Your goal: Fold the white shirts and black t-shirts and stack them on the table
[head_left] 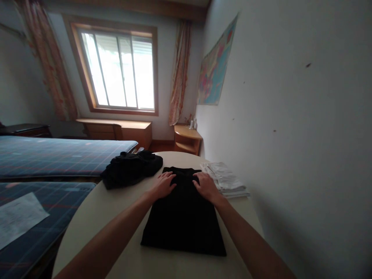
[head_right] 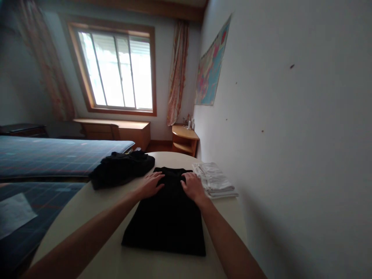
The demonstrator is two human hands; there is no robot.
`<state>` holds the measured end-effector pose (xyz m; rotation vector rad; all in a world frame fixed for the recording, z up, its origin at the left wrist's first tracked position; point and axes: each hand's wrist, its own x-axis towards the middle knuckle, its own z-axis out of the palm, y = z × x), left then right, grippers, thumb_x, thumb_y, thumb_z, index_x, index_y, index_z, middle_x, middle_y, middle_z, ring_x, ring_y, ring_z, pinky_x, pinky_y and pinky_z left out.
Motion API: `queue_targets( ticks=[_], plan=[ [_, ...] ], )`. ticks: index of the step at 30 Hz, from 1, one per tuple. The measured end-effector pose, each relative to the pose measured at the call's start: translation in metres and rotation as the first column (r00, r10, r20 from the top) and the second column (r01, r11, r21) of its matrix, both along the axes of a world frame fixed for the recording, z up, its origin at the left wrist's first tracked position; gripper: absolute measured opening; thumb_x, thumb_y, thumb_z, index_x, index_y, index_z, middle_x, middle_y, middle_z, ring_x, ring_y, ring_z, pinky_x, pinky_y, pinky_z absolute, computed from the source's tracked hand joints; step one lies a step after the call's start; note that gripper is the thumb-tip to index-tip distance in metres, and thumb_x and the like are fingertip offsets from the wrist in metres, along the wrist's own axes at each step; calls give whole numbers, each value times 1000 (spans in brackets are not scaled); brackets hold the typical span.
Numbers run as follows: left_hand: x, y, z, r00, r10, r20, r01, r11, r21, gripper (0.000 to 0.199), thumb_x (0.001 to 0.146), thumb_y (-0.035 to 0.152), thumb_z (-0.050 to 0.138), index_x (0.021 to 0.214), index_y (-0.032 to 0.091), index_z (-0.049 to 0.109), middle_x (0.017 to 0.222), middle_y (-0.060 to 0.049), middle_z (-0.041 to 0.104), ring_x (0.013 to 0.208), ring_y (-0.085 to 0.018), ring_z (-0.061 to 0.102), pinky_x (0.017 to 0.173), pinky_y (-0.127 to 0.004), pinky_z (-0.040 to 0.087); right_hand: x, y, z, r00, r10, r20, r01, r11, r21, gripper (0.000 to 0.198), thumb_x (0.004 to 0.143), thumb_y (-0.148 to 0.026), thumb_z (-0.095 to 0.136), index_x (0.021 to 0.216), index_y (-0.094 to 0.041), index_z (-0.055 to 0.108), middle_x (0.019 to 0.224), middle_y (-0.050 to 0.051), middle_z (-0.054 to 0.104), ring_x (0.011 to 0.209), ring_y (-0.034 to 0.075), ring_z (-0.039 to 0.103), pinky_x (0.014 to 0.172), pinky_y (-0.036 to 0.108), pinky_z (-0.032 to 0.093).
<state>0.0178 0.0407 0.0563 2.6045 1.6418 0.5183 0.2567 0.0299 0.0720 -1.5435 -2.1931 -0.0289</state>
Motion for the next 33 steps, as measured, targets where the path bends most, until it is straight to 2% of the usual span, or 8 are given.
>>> queue_targets(
  ticks=[5,9,15,19,22,27,30,33],
  plan=[
    [-9,-15,-40,1000,-15,16,16,999,-41,53,94,40,48,143,21,44,153,-9,39,142,-29,32,115,-43,27,-19,-67,-4,965,260,27,-256,961,-103,21,90,-40,58,97,-21,63,99,6,65,97,22,58,88,34,42],
    [-18,-20,-50,999,-45,7,46,995,-84,55,97,41,42,147,20,39,156,-10,33,146,-28,24,117,-43,24,-30,-118,0,826,556,88,-531,821,-210,45,74,-60,71,98,-23,62,100,3,65,94,22,58,85,33,43],
    [-18,-30,-51,1000,-19,0,19,994,-106,54,98,39,40,147,16,39,156,-13,33,146,-29,23,117,-43,25,-43,-143,-11,765,553,331,-498,833,-241,19,84,-32,62,96,-18,64,96,6,67,89,21,62,68,28,44],
    [-18,-49,-35,999,-16,-50,11,995,-98,50,96,39,43,141,17,47,150,-13,42,140,-31,35,112,-43,32,-47,-155,-2,735,582,348,-510,813,-281,14,84,-29,60,90,-18,67,89,4,70,80,19,66,60,26,42],
    [-18,-68,-15,996,9,-93,-18,996,-88,42,96,40,42,128,19,57,130,-14,58,121,-31,54,101,-43,41,-49,-171,1,654,698,291,-602,713,-359,16,80,-33,67,87,-20,69,84,1,71,73,18,67,57,25,41],
    [-22,-88,4,993,51,-107,-64,991,-118,32,88,38,53,113,20,61,112,-12,63,104,-30,62,90,-41,46,-61,-192,-28,418,905,78,-754,394,-526,11,92,-16,58,93,-20,68,93,-2,74,73,9,66,56,18,39],
    [-27,-88,2,996,0,-87,-14,987,-158,32,82,40,60,106,20,63,113,-12,63,108,-31,59,90,-39,46,-65,-195,-40,427,904,6,-730,349,-588,11,91,-14,59,93,-18,69,94,-1,74,73,8,66,55,16,39],
    [-34,-82,-1,999,-13,-41,3,972,-236,31,81,39,61,104,20,64,108,-11,66,101,-29,61,87,-38,47,-57,-187,-25,475,876,-85,-756,356,-549,11,89,-22,62,96,-24,71,91,-4,73,75,9,66,62,16,41]
  ],
)
